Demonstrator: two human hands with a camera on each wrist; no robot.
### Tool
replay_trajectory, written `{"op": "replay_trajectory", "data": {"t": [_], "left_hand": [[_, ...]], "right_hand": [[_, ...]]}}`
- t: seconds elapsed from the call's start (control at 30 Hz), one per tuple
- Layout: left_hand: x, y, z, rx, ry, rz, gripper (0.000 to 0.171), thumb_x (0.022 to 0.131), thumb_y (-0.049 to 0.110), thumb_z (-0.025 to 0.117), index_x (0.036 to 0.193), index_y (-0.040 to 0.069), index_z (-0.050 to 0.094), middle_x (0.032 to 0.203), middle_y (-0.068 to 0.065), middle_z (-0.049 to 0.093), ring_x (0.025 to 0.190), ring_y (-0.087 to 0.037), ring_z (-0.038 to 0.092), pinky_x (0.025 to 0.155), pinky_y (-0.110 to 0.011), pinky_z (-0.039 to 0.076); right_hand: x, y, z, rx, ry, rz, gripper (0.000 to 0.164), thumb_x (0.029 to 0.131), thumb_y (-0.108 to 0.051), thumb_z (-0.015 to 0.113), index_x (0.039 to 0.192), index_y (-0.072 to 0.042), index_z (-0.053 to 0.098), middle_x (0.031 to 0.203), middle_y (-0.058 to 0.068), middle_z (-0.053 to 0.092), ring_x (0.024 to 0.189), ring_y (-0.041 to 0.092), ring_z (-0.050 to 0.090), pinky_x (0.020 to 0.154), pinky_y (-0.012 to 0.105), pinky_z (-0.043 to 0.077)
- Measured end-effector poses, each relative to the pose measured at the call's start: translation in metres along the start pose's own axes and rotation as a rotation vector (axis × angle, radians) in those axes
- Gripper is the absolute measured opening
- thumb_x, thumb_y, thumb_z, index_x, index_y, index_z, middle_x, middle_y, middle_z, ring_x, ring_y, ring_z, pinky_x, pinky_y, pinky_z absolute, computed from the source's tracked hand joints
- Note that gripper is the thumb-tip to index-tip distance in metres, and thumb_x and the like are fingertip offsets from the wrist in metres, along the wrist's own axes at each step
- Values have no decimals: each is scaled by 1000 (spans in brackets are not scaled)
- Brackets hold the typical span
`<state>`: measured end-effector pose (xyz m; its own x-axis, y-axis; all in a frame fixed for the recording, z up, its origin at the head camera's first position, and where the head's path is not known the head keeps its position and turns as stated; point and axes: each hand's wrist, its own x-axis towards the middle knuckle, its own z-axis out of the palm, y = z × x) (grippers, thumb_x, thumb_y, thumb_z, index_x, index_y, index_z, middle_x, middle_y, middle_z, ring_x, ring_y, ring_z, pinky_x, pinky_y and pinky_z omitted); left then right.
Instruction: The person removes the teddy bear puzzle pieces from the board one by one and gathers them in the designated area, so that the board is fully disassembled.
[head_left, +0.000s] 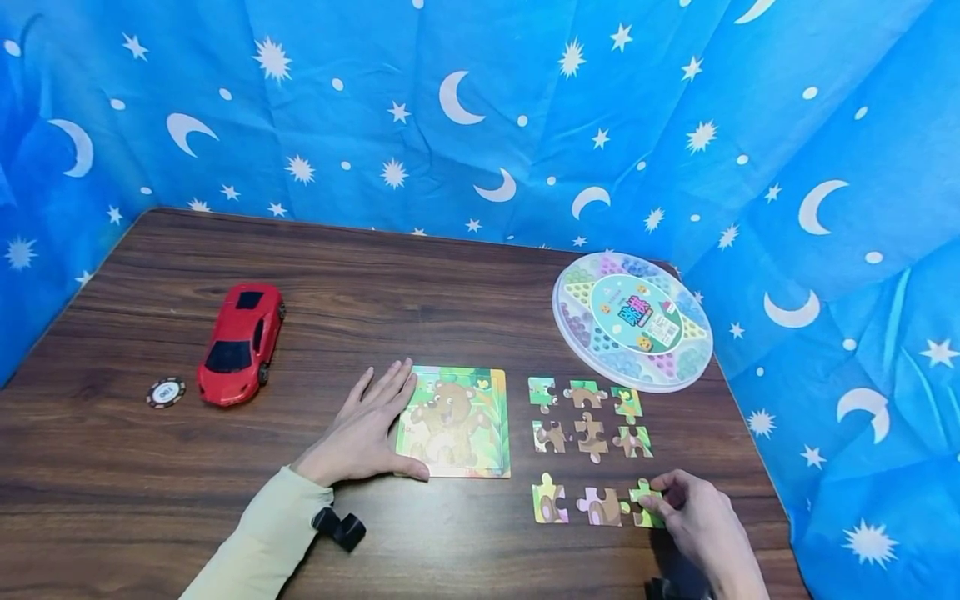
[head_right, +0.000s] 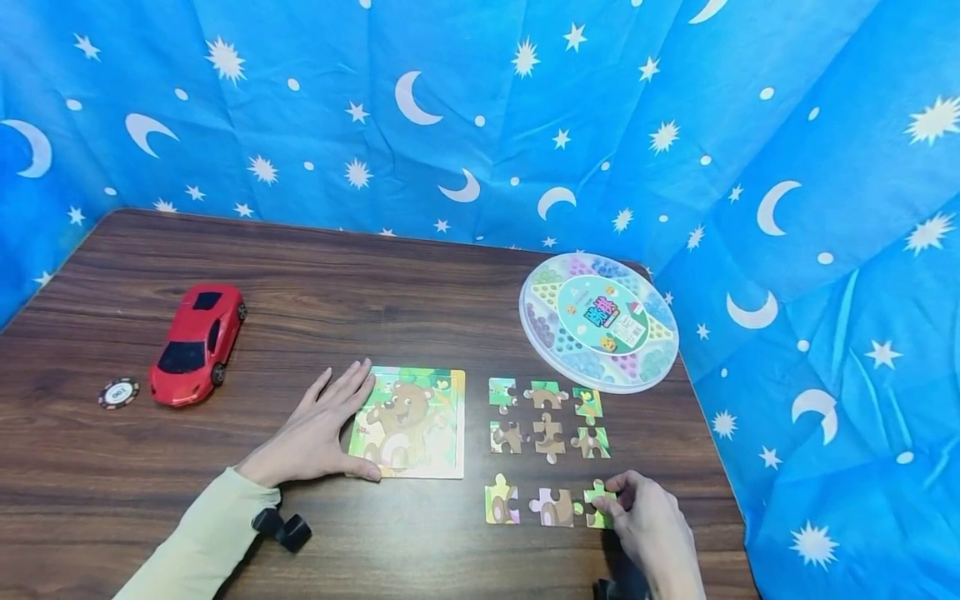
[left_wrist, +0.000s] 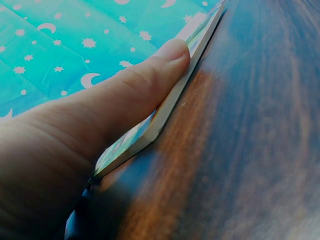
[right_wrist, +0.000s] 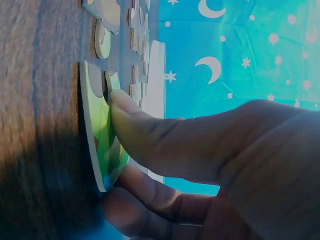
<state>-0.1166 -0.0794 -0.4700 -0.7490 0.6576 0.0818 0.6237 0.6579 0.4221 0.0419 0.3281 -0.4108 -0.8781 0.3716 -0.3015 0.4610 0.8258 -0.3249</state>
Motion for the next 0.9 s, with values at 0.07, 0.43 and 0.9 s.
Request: {"op": "replay_trajectory", "data": {"t": [0.07,0.43,0.9], "left_hand": [[0,0,0,-1,-4,0,134,59,87,61,154,2,19,162,-12,5,149,-25,6,117,-51,-2],[0,0,1,0,6,-2,134,59,88,59,154,2,19,163,-11,5,149,-24,6,117,-50,-2],[0,0,0,9,2,1,134,59,87,61,154,2,18,162,-12,5,149,-24,6,117,-50,-2]], "right_hand": [[1,-1,0,1,-8,11,29,87,-28,74,100,-3,66,73,-1,56,63,17,49,57,36,39],[3,0,-2,6,-4,15,30,85,-25,76,99,-1,65,75,1,57,64,16,50,58,36,41],[1,8,-4,21,-20,-22,26,86,-24,75,100,-4,67,75,-1,58,66,16,51,58,35,42]]}}
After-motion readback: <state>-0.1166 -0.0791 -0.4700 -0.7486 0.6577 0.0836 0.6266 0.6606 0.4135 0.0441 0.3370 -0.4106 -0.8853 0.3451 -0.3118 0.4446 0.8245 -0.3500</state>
